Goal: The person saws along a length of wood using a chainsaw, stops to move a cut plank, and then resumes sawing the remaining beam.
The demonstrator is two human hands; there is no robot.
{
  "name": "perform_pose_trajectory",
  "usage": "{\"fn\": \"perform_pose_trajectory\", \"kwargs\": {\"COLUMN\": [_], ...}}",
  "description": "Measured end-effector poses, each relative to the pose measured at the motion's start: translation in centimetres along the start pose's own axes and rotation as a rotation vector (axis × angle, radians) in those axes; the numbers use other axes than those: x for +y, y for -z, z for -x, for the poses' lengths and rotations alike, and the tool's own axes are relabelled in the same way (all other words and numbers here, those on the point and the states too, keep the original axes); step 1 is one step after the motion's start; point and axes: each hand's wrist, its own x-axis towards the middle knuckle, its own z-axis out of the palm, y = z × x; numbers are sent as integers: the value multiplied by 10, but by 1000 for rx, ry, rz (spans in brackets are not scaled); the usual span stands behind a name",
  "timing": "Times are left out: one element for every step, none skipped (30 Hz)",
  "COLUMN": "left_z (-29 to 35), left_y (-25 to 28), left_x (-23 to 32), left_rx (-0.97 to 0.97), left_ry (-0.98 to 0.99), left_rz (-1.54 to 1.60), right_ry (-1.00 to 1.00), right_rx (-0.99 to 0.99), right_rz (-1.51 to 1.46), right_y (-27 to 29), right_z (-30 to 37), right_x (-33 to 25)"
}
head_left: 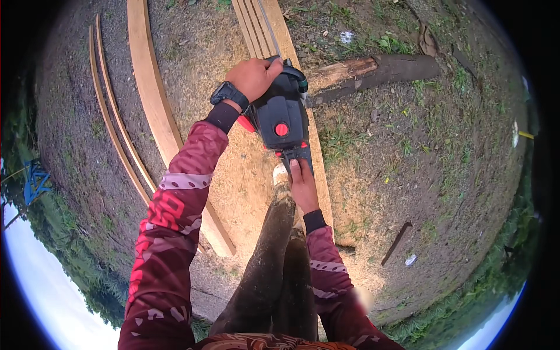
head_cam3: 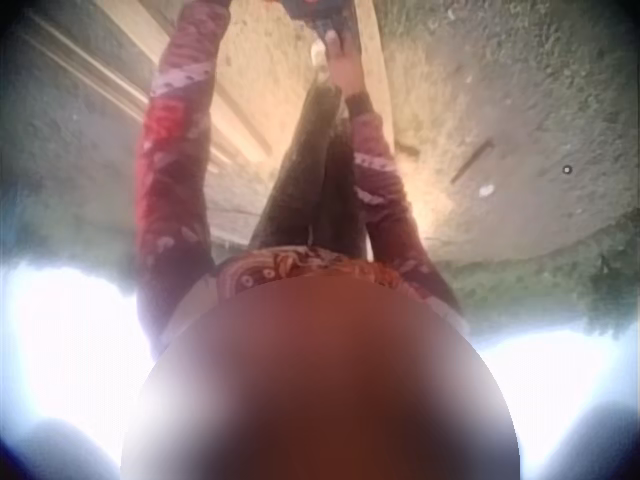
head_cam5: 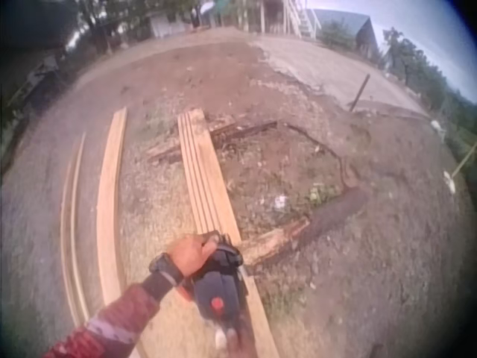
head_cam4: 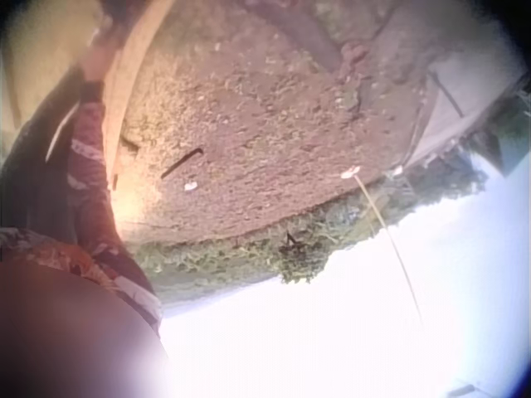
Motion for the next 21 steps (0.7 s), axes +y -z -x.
{"fn": "perform_pose_trajectory", "kwargs": {"left_z": [-5,-10,-13,-16,-17,-19,-19,-19,-20,-23,-26,-30,-34,-39,-45,-49,-53,-57,-62,-66,-69], "left_y": [4,9,13,13,12,12,12,11,12,13,14,16,18,21,23,26,28,30,33,36,38], "left_x": [-2,-5,-7,-7,-6,-5,-5,-6,-7,-9,-12,-15,-14,-14,-14,-17,-20,-22,-24,-27,-29], "left_rx": [-2,9,19,17,6,-6,-7,-2,4,4,0,-4,-3,-17,-32,-34,-6,22,19,17,15], "left_ry": [2,-9,-20,-22,-4,13,13,19,25,26,16,6,3,-17,-38,-36,-29,-22,-22,-24,-27], "left_rz": [-4,4,10,14,3,-9,-9,-16,-22,-24,-1,23,25,14,2,-2,5,13,12,10,8], "right_ry": [-19,-37,-39,-6,27,27,4,-19,-20,-40,-60,-60,-5,49,50,16,-18,-21,20,61,59], "right_rx": [-4,-8,-12,10,32,35,27,20,20,10,0,-1,19,38,42,27,13,10,24,37,36], "right_rz": [30,59,56,61,66,67,62,58,58,29,1,0,-2,-3,-1,-15,-28,-32,28,87,85], "right_y": [-3,-6,-11,-11,-12,-11,-11,-12,-13,-15,-17,-20,-21,-21,-20,-23,-26,-30,-32,-33,-35], "right_z": [-3,-6,-10,-14,-17,-19,-19,-19,-19,-20,-20,-23,-27,-31,-36,-38,-42,-47,-53,-56,-57], "right_x": [-10,-18,-19,-19,-19,-19,-20,-22,-23,-27,-32,-30,-30,-29,-28,-36,-44,-49,-52,-55,-57]}}
